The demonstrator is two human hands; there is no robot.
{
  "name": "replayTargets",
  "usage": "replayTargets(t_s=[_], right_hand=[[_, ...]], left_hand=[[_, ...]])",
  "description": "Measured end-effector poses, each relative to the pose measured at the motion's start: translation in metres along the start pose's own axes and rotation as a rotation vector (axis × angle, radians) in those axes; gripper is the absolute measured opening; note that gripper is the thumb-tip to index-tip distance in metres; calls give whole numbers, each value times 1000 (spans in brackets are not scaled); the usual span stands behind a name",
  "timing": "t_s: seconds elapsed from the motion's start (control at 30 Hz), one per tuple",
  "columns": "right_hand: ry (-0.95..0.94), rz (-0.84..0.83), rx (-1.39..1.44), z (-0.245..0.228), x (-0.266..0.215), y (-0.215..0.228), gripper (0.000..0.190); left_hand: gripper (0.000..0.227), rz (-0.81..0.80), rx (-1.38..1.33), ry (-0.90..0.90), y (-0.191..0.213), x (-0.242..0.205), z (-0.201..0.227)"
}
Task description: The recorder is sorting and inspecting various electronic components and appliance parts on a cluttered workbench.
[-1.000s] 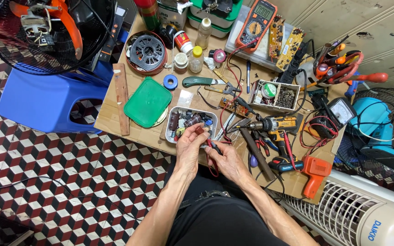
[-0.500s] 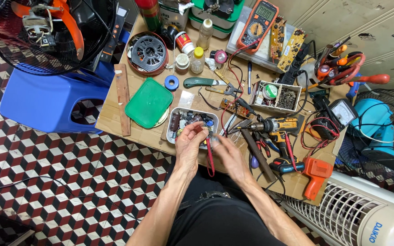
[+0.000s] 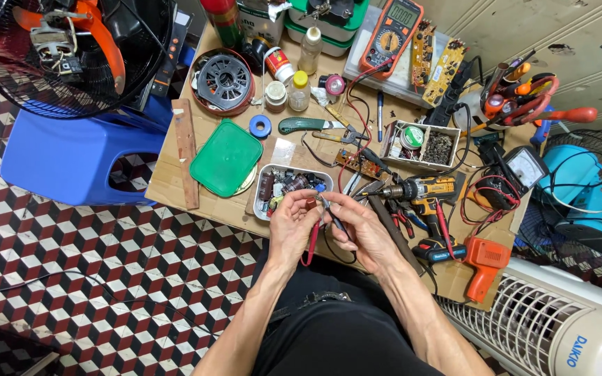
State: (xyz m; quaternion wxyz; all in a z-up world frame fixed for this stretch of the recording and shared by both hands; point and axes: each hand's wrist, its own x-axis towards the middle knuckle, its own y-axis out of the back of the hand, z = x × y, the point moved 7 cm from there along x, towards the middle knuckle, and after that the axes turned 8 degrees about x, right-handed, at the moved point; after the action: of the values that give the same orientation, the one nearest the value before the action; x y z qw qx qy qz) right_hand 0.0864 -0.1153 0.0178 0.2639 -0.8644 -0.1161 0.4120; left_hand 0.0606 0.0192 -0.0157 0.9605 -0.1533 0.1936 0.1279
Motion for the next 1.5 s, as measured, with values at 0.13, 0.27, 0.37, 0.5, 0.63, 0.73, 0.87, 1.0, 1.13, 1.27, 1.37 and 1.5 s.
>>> replayTargets(t_s=[0.13, 0.27, 0.37, 0.5, 0.63, 0.73, 0.87, 1.0, 1.13, 1.27, 1.37, 1.5], right_hand=[[-27, -23, 38, -2, -1, -1, 42], [-48, -43, 71, 1, 1, 0, 43], [-53, -41, 90, 3, 4, 4, 42], [-54, -27, 108, 7, 6, 9, 41], [-53, -16, 111, 13, 6, 12, 40], [4, -50, 126, 12, 13, 16, 38], [-28, 32, 114, 8, 9, 15, 39], [-24, -1, 137, 9, 7, 13, 41], [-10, 4, 166, 10, 9, 19, 42], [-8, 0, 193, 12, 10, 19, 43], [-8, -3, 219, 14, 9, 18, 43], [9, 2, 271, 6, 8, 9, 44]], left_hand=[[33, -13, -13, 23, 0, 2, 2], [33, -2, 20, 15, 2, 5, -1], [32, -8, 46, -6, 3, 6, -4], [31, -15, 111, 0, 2, 6, 1], [31, -25, 130, 14, 4, 6, -9], [32, -81, 102, -133, 1, 14, -15], [33, -98, 55, -51, -4, 19, -15], [34, -58, 81, 40, -3, 17, -16], [34, -70, 100, 57, -8, 18, -13], [33, -67, 117, 44, -4, 20, -19], [33, -70, 106, 43, -3, 19, -17], [33, -85, 115, 80, -6, 21, -1]])
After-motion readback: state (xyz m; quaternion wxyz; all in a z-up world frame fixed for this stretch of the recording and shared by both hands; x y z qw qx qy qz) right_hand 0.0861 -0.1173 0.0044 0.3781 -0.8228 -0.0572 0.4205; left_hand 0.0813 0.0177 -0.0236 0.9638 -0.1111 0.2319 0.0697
